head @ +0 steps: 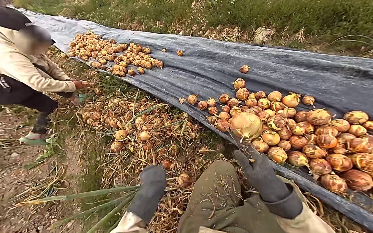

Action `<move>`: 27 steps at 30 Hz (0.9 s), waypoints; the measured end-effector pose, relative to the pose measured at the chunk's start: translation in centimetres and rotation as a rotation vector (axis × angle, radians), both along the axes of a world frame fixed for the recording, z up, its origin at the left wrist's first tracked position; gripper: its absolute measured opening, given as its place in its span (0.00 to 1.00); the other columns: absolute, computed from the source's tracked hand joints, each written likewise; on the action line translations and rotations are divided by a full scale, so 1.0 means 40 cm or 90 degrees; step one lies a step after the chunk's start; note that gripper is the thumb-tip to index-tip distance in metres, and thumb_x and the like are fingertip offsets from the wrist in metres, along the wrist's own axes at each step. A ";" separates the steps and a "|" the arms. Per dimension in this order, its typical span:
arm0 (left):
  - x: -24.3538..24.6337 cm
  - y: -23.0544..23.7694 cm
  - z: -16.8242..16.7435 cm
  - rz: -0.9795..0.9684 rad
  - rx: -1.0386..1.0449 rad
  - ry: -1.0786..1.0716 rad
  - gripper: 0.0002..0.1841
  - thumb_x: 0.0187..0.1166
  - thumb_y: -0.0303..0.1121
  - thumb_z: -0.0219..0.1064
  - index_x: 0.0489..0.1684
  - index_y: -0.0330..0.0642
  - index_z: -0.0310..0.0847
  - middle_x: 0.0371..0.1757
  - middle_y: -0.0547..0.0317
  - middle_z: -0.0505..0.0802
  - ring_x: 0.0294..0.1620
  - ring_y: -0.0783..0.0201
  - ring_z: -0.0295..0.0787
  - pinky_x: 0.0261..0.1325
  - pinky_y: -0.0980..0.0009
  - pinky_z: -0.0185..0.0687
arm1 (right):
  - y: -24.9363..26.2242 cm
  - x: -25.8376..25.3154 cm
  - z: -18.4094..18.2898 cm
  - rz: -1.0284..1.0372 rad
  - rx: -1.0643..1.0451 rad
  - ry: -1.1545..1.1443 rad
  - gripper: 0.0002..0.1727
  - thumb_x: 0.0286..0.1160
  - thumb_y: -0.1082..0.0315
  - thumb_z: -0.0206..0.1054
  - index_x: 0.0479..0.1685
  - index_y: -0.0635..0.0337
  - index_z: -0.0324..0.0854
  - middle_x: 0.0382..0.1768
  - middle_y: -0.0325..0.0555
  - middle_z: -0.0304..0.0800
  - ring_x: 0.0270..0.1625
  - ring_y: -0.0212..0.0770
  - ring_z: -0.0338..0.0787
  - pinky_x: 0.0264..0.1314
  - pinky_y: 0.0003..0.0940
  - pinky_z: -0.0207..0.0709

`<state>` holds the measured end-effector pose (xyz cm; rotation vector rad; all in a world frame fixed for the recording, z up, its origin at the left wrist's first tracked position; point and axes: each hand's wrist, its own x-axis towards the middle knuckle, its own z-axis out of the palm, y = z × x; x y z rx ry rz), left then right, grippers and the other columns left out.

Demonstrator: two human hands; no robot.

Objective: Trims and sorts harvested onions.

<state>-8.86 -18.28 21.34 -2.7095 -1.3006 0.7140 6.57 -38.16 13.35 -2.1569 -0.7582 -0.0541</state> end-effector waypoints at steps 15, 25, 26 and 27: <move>-0.089 0.232 -0.560 -0.118 -0.402 -0.043 0.45 0.56 0.43 0.84 0.83 0.54 0.70 0.75 0.42 0.83 0.73 0.41 0.83 0.72 0.37 0.80 | -0.067 -0.168 -0.077 0.013 -0.048 0.416 0.28 0.92 0.47 0.45 0.74 0.53 0.81 0.49 0.45 0.92 0.44 0.37 0.91 0.49 0.42 0.84; -0.210 0.041 -0.132 -0.054 -0.665 -0.731 0.50 0.54 0.31 0.90 0.84 0.44 0.67 0.73 0.52 0.86 0.68 0.59 0.89 0.69 0.61 0.91 | 0.093 -0.261 -0.042 0.269 0.088 0.442 0.38 0.79 0.34 0.58 0.83 0.46 0.72 0.66 0.41 0.88 0.60 0.32 0.89 0.64 0.39 0.84; -0.208 0.033 -0.119 -0.111 -0.639 -0.722 0.47 0.55 0.34 0.91 0.83 0.46 0.70 0.71 0.55 0.88 0.68 0.61 0.89 0.70 0.62 0.91 | 0.102 -0.279 -0.034 0.274 0.166 0.444 0.37 0.82 0.34 0.55 0.82 0.46 0.73 0.65 0.38 0.89 0.59 0.29 0.90 0.62 0.35 0.86; -0.207 0.032 -0.108 -0.167 -0.607 -0.697 0.45 0.57 0.37 0.90 0.82 0.50 0.73 0.71 0.59 0.89 0.68 0.64 0.89 0.72 0.63 0.90 | 0.107 -0.293 -0.025 0.271 0.228 0.445 0.36 0.84 0.33 0.52 0.80 0.47 0.75 0.62 0.37 0.90 0.57 0.28 0.90 0.59 0.32 0.87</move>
